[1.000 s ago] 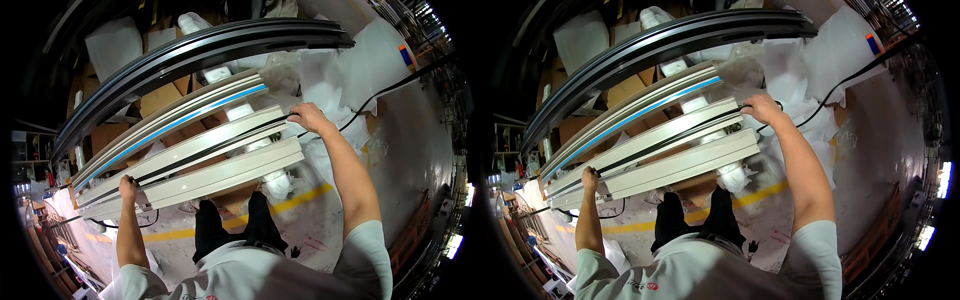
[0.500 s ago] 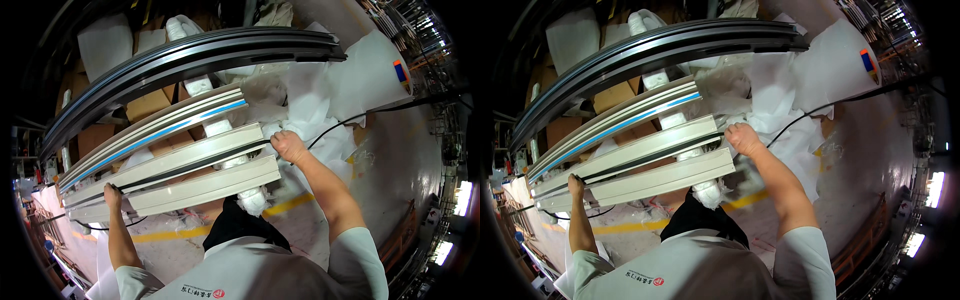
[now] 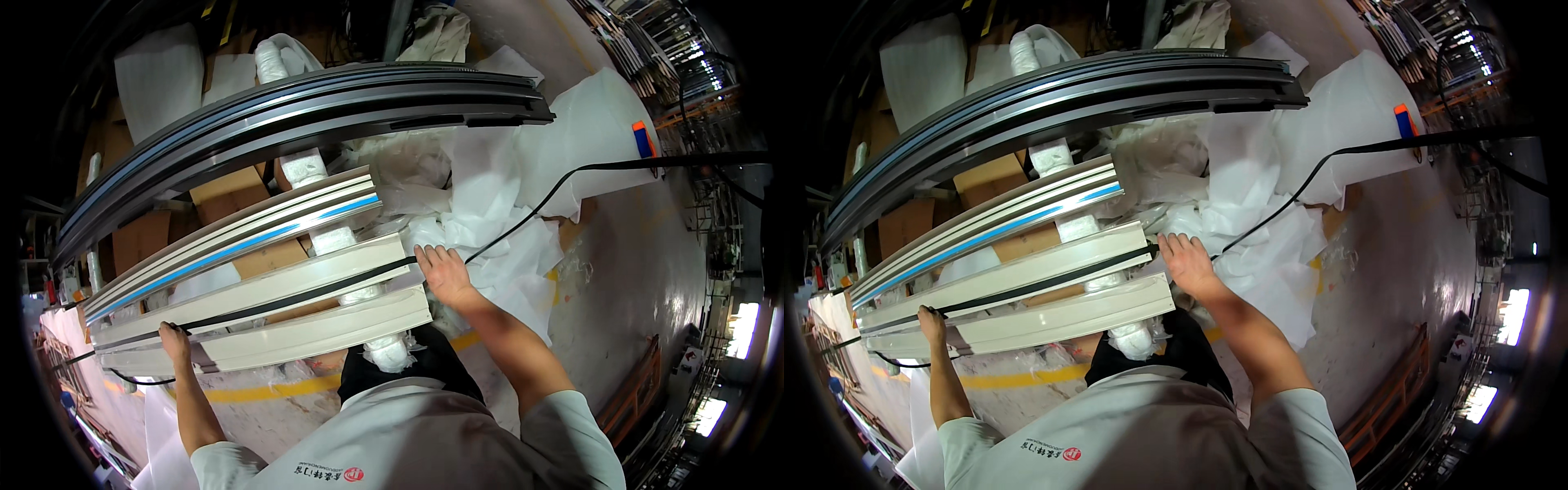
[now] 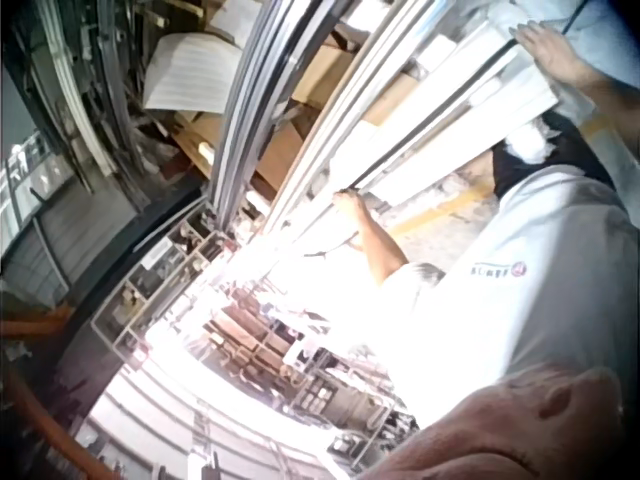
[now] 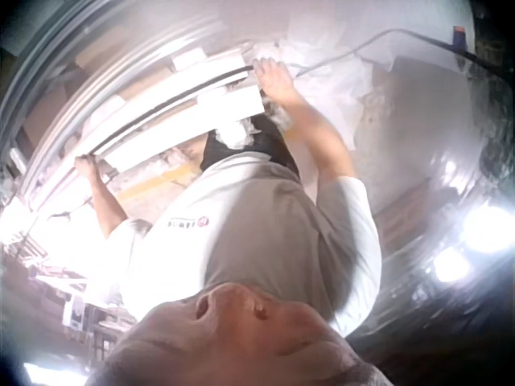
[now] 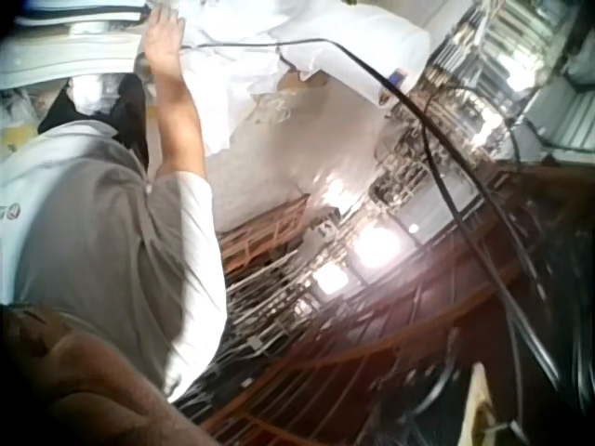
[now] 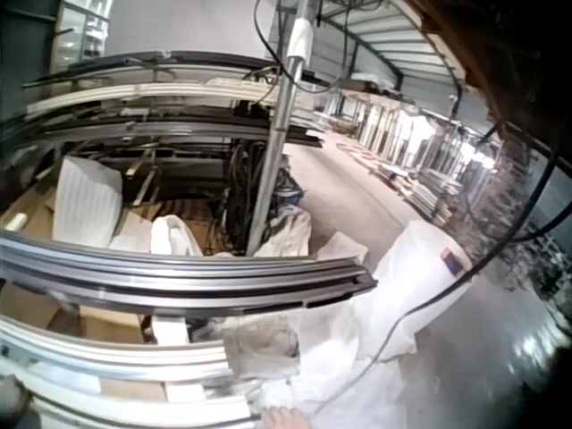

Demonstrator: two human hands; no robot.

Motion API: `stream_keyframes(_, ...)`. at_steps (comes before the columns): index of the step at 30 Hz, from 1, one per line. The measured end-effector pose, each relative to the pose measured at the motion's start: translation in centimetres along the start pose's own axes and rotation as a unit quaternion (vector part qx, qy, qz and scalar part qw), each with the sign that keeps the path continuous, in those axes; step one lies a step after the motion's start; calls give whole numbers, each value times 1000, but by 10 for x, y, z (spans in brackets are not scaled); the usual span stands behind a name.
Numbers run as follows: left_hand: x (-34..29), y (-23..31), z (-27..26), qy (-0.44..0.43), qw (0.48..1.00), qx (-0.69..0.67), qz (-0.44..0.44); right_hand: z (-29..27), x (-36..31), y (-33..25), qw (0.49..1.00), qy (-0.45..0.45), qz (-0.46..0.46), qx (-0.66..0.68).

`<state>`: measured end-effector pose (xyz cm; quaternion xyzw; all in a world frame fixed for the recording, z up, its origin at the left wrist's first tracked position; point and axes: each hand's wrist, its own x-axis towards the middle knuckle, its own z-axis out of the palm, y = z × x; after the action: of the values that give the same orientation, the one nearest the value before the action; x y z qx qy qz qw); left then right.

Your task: The person applies a black weatherstrip to the edge of a white metal door frame, using scissors to cut the strip to the correct length.

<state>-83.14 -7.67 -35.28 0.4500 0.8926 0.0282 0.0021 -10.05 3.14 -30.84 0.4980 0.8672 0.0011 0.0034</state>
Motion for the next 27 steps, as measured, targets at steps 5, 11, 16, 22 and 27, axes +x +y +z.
stream_keyframes(5, -64, 96, -22, 82, 990, -91, 67, 13, -27, 8, 990, 16, 93, 109)
stream_keyframes(11, -243, 284, -66, 34, 950, -250, 184, 53, -115, 31, 946, 30, 223, 232)
stream_keyframes(16, -334, 400, -70, -35, 919, -256, 297, 56, -213, 106, 857, -209, 281, 378)
stream_keyframes(22, -294, 452, -46, -8, 916, -305, 261, 93, -394, 215, 807, -292, 445, 256)
stream_keyframes(27, -271, 480, -34, -76, 947, -174, 261, 57, -447, 277, 764, -153, 582, 234)
